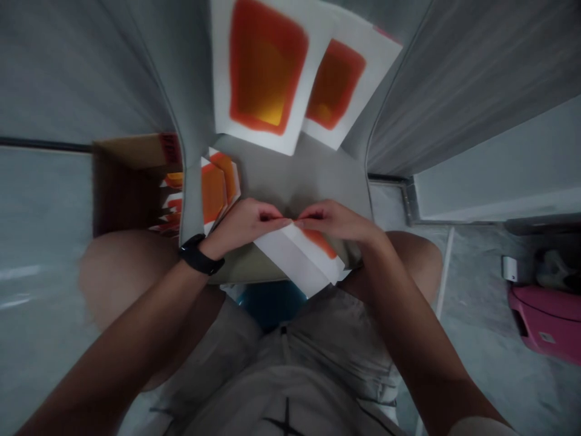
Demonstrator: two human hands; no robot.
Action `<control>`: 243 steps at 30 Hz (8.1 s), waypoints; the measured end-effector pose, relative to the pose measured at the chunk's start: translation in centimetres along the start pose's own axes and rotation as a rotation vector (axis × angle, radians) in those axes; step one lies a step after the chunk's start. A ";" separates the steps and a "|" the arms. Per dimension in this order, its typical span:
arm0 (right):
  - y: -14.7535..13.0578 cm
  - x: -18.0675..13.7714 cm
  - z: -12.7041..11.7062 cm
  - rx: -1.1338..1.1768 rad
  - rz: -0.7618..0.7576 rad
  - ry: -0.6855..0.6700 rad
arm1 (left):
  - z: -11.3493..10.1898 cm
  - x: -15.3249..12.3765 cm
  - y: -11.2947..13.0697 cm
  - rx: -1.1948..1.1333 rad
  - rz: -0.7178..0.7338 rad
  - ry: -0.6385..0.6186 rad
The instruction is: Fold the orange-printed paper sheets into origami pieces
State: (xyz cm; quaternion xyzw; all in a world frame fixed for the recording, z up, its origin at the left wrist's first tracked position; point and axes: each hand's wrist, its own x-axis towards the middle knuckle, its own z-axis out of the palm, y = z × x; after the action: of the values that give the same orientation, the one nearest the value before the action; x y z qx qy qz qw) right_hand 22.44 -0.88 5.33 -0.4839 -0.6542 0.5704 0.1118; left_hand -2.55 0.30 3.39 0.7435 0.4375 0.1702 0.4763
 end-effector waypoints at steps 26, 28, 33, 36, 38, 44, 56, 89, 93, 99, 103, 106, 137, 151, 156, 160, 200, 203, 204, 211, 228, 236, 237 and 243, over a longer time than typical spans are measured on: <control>0.3 0.1 0.5 0.132 0.064 0.052 | -0.3 0.8 -0.8 -0.063 0.043 -0.088; 0.4 -0.1 0.1 0.139 0.071 0.013 | -0.4 0.7 -0.8 -0.083 0.038 -0.099; 0.6 -0.8 -0.6 0.182 0.090 -0.010 | -0.5 0.7 -0.8 -0.071 0.038 -0.076; 0.8 -1.1 -0.5 0.198 0.076 0.006 | -0.5 0.8 -1.0 -0.072 0.051 -0.063; 1.0 -1.1 -0.5 0.211 0.062 0.007 | -0.5 0.8 -1.3 -0.073 0.058 -0.055; 1.3 -1.5 -1.1 0.269 0.065 0.009 | -0.7 0.7 -1.5 -0.089 0.049 -0.026; 0.2 -1.1 -0.7 0.040 0.001 0.043 | -1.0 0.5 -0.7 -0.041 0.056 -0.074; 1.3 -2.9 3.2 -0.593 -0.559 0.793 | 4.3 -2.2 -0.1 -0.489 -0.161 0.483; 3.0 -4.9 8.4 -0.689 -0.560 0.665 | 5.2 -5.0 -0.5 -0.734 -0.260 0.548; 3.9 -4.8 13.5 -0.817 -0.595 0.576 | 6.4 -7.4 -0.1 -0.983 -0.343 0.598; 4.1 -3.6 12.9 -0.794 -0.699 0.606 | 7.0 -7.1 0.4 -1.008 -0.373 0.716; 4.7 -3.1 12.0 -0.693 -0.699 0.606 | 6.6 -6.7 0.0 -0.821 -0.358 0.686; 3.3 -1.9 16.5 -0.394 -0.206 0.909 | 10.2 -14.7 -2.1 0.753 0.176 0.289; 5.2 -6.4 18.5 -0.740 -0.244 0.679 | 11.5 -14.9 -2.8 0.791 0.152 0.263; 6.8 -7.4 17.4 -0.714 -0.170 0.750 | 11.5 -14.8 -2.6 0.773 0.154 0.262; 7.0 -7.4 18.1 -0.707 -0.173 0.768 | 11.4 -14.8 -2.8 0.753 0.171 0.273; 2.1 5.2 3.3 -0.614 -0.052 0.767 | 2.9 0.0 -2.3 0.648 0.251 0.272; 3.0 4.9 3.7 -0.677 -0.182 0.730 | 3.2 -0.1 -2.0 0.660 0.224 0.280; 3.1 4.7 3.8 -0.692 -0.215 0.711 | 3.1 -0.1 -1.9 0.663 0.223 0.280; 3.1 3.5 4.2 -0.756 -0.310 0.599 | 2.5 0.3 -1.9 0.676 0.218 0.280; 3.0 3.3 4.6 -0.816 -0.277 0.514 | 3.2 1.1 -1.7 0.750 0.231 0.230; 2.0 3.8 3.5 -0.670 -0.272 0.563 | 3.3 1.2 -1.6 0.732 0.207 0.210; 1.8 4.2 3.1 -0.617 -0.252 0.589 | 3.3 1.2 -1.6 0.736 0.205 0.211; 0.4 6.1 0.6 -0.369 -0.002 0.516 | 3.5 1.2 -1.7 0.732 0.214 0.238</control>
State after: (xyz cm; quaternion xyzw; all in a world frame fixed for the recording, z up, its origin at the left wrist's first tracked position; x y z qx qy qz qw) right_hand 19.14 3.32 2.29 -0.6240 -0.6973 0.3002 0.1851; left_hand -0.41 -0.41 0.01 0.8806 0.4413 0.1365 0.1054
